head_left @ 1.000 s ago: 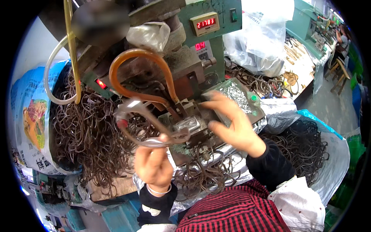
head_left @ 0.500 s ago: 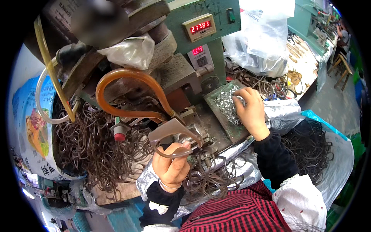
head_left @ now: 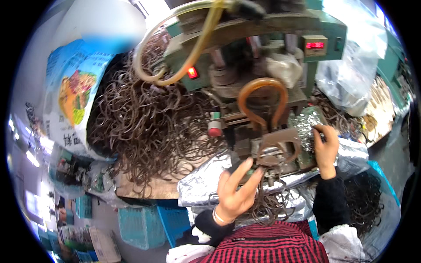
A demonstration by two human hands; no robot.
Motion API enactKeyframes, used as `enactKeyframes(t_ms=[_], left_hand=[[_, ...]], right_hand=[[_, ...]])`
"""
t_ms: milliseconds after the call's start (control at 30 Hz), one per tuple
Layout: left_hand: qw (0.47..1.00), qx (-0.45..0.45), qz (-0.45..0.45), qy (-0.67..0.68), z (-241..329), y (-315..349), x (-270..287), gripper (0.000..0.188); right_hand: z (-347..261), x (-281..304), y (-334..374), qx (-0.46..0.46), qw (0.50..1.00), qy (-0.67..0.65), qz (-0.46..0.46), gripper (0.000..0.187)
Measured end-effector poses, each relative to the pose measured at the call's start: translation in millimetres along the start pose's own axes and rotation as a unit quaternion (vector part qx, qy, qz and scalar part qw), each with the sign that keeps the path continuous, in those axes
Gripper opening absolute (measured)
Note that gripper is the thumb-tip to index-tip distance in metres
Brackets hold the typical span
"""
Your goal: The person repeatedly picks a metal ring and a small metal pin, inserts the pin into the ring using a press machine, and drops the assembled part into a blue basket. The cycle continues throughout the clip.
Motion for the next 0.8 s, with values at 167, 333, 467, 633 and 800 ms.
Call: enactKeyframes(t_ms=[167,333,467,633,800], left_hand=[[0.956,0.130,0.169,-0.200,-52.2,3.3,131.3,0.018],[0.961,0.141,-0.047,-0.234,-118.9,-48.2,88.6,0.018],[0.792,0.157,-0.339,-0.483,-230.8,52.9,-8.5,0.008],[0.722,0.187,-0.398,-0.534,-284.0,86.9,2.8,0.007],[0.837,0.186,-0.400,-0.325,-226.4,20.7,42.5,0.020]], right_hand=[[7.9,6.6,18.0,-0.099,0.991,-0.083,-0.029,0.014],[-31.8,-5.2,0.4,-0.031,0.995,-0.090,-0.030,0.014],[-27.5,-22.2,2.8,-0.079,0.990,-0.110,-0.032,0.014],[-27.4,36.0,19.3,0.019,1.000,0.021,-0.002,0.014],[12.0,108.1,52.7,0.023,0.986,0.157,0.052,0.016]])
Point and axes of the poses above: each hand's wrist, its own y-axis away from the middle knuckle, its own x-axis out of the back of the hand, z = x × y, the point moved 10 cm from there along -y, towards the middle knuckle, and after that the axes turned 5 degrees about z, right-handed, at the moved point
